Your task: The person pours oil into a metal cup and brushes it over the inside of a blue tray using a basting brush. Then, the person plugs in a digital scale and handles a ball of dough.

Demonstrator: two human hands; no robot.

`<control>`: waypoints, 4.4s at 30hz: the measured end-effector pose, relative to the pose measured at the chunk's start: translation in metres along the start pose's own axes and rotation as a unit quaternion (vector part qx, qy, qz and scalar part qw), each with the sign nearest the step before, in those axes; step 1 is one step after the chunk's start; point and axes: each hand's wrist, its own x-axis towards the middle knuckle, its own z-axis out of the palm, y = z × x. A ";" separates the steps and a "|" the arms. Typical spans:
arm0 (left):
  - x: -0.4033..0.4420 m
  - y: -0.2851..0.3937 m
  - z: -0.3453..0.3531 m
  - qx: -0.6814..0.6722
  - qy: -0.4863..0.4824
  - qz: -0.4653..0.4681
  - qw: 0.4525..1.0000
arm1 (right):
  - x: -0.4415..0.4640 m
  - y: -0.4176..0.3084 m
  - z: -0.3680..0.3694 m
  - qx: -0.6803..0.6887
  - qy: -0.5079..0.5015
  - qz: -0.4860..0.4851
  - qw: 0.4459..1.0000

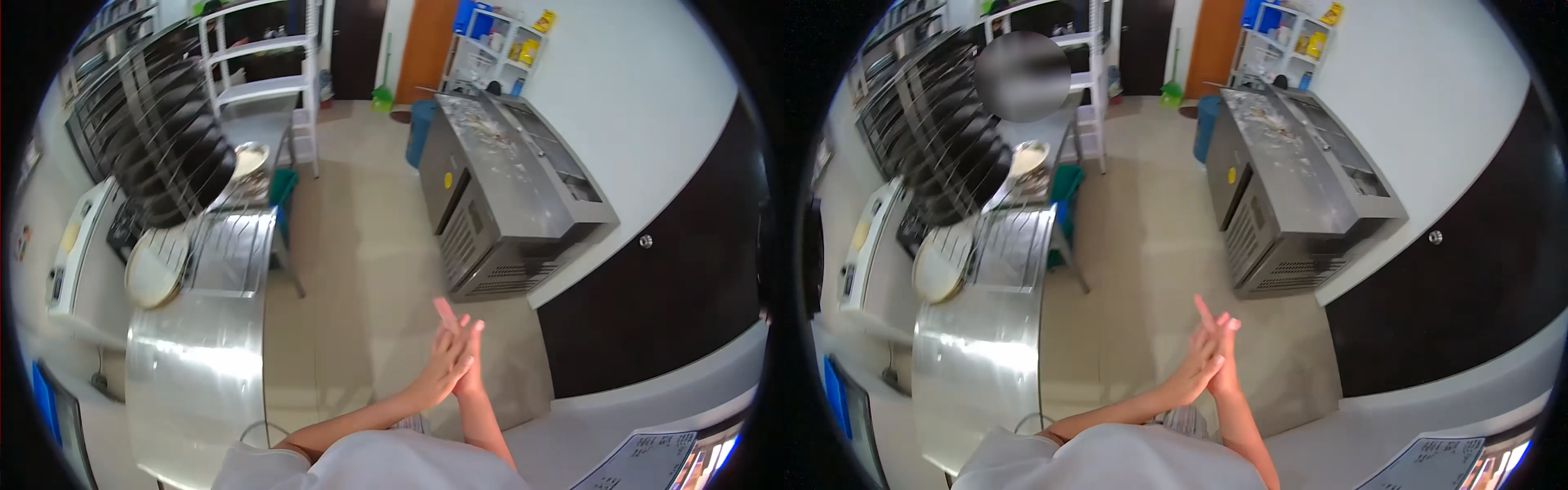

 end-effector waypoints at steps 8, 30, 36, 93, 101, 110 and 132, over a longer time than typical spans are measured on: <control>0.228 -0.117 -0.016 -0.176 -0.251 -0.063 0.950 | 0.180 -0.044 -0.103 0.141 0.026 -0.124 0.982; 0.774 -0.427 -0.449 -0.018 0.215 -0.149 0.965 | 0.860 -0.269 -0.155 -0.184 -0.043 -0.141 0.972; 1.051 -0.460 -0.396 -0.048 0.005 -0.052 0.997 | 0.910 -0.317 -0.256 -0.112 0.296 -0.139 0.938; 2.005 -0.643 -0.179 -0.228 -0.275 0.106 0.928 | 1.670 -0.842 -0.585 -0.121 0.572 -0.407 0.702; 1.912 -0.661 -0.308 -0.119 -0.139 0.153 0.971 | 1.651 -0.782 -0.452 -0.083 0.492 -0.330 0.801; 1.802 -0.690 -0.386 -0.073 -0.031 0.137 0.987 | 1.622 -0.683 -0.401 -0.143 0.433 -0.269 0.849; 1.647 -0.743 -0.906 0.142 0.476 -0.109 0.861 | 1.998 -0.578 -0.023 -0.015 -0.175 -0.247 0.953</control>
